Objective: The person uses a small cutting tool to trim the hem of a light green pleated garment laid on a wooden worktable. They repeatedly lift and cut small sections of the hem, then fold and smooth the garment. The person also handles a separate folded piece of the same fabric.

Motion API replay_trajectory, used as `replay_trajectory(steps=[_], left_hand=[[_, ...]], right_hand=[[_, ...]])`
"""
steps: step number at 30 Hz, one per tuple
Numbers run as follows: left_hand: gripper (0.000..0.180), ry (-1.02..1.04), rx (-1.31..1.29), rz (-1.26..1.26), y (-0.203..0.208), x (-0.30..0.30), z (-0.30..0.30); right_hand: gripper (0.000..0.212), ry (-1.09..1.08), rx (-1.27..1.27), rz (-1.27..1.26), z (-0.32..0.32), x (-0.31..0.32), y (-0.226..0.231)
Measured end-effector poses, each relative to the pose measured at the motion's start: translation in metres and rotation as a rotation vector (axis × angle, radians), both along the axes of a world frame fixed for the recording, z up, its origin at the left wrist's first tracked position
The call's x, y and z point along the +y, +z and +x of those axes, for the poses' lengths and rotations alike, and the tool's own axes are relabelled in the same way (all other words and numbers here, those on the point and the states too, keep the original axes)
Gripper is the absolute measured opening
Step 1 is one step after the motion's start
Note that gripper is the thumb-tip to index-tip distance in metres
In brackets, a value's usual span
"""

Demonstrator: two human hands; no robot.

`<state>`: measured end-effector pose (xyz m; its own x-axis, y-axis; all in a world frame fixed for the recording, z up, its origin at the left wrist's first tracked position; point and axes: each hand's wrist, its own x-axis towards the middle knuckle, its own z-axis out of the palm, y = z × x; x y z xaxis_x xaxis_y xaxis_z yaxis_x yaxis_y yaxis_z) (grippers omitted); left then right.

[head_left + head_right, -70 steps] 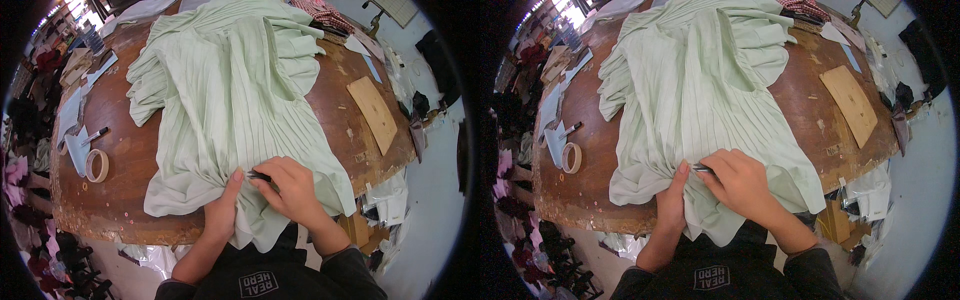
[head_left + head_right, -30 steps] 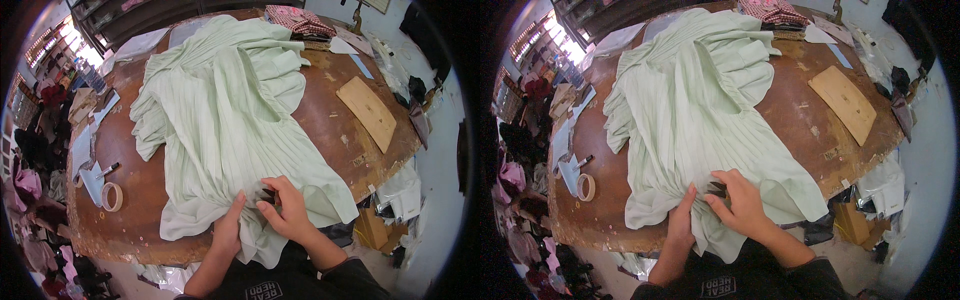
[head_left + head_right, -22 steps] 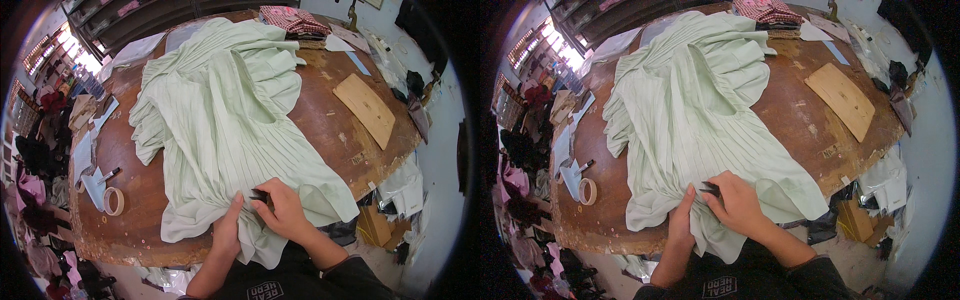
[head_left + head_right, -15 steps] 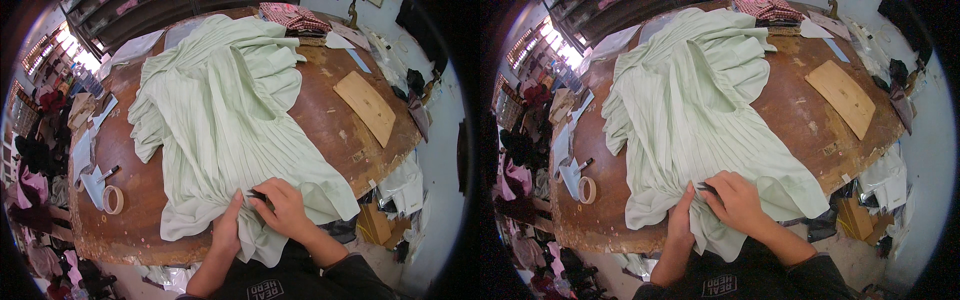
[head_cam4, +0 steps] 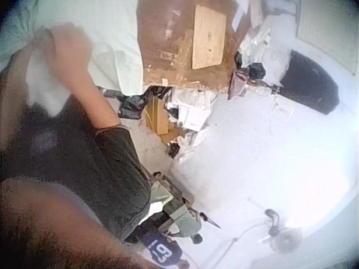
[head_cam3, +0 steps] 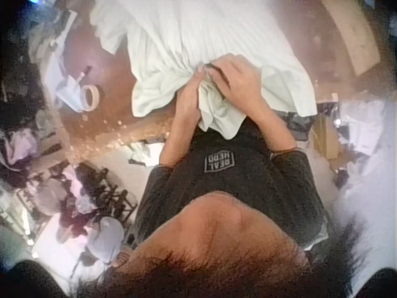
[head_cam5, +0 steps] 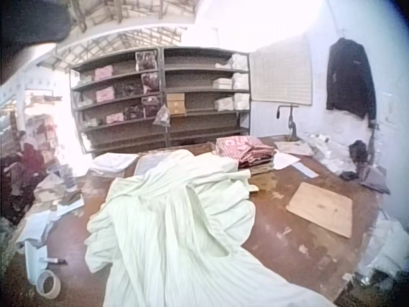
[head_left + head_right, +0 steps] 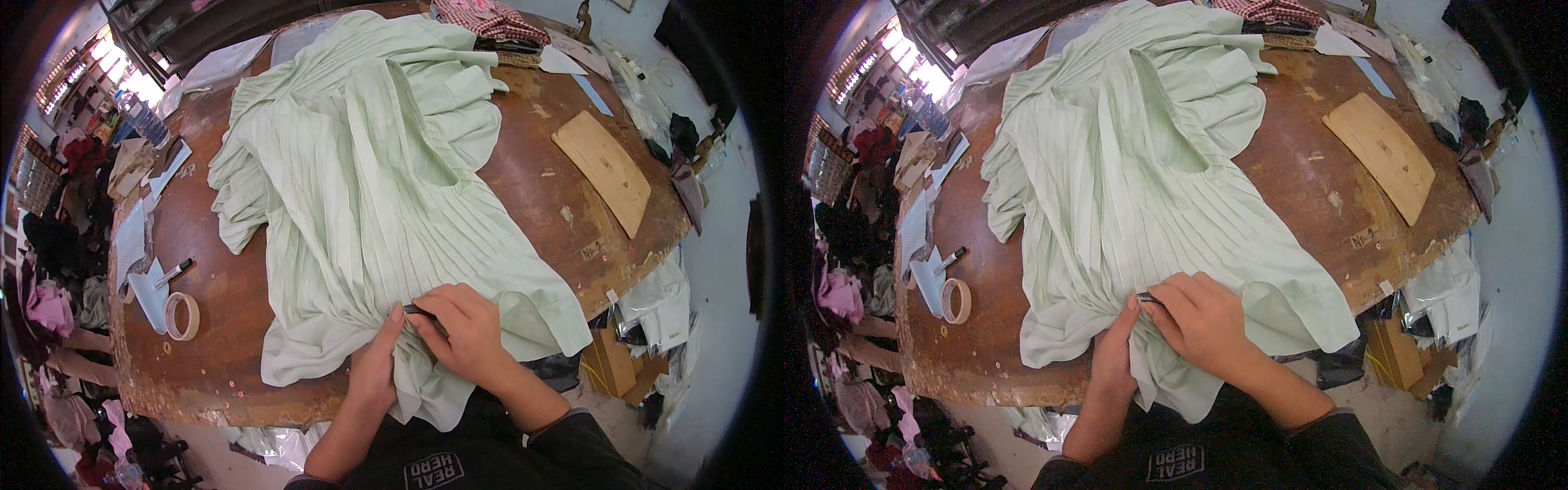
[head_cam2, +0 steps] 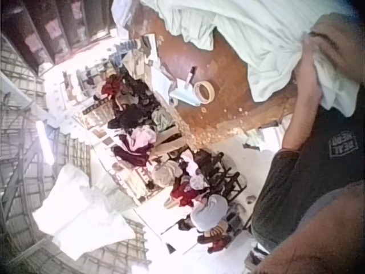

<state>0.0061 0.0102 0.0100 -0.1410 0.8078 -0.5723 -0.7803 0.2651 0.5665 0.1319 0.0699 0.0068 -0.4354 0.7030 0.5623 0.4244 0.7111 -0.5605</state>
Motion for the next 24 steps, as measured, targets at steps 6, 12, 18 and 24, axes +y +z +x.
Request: replay_trajectory(steps=[6, 12, 18, 24], left_hand=[[0.041, 0.034, 0.005, 0.001, 0.002, 0.001, 0.001], [0.046, 0.084, 0.070, 0.039, 0.004, -0.001, 0.002], [0.050, 0.091, 0.038, 0.095, 0.005, -0.001, 0.003], [0.046, 0.124, 0.124, 0.026, 0.006, -0.001, 0.007]], right_hand=[[0.017, 0.023, 0.018, -0.039, 0.002, 0.002, -0.003], [0.025, 0.014, 0.081, -0.240, 0.007, -0.011, 0.003], [0.028, 0.015, 0.204, -0.477, 0.010, -0.014, -0.003], [0.029, 0.318, 0.630, -1.377, 0.023, -0.025, 0.023]])
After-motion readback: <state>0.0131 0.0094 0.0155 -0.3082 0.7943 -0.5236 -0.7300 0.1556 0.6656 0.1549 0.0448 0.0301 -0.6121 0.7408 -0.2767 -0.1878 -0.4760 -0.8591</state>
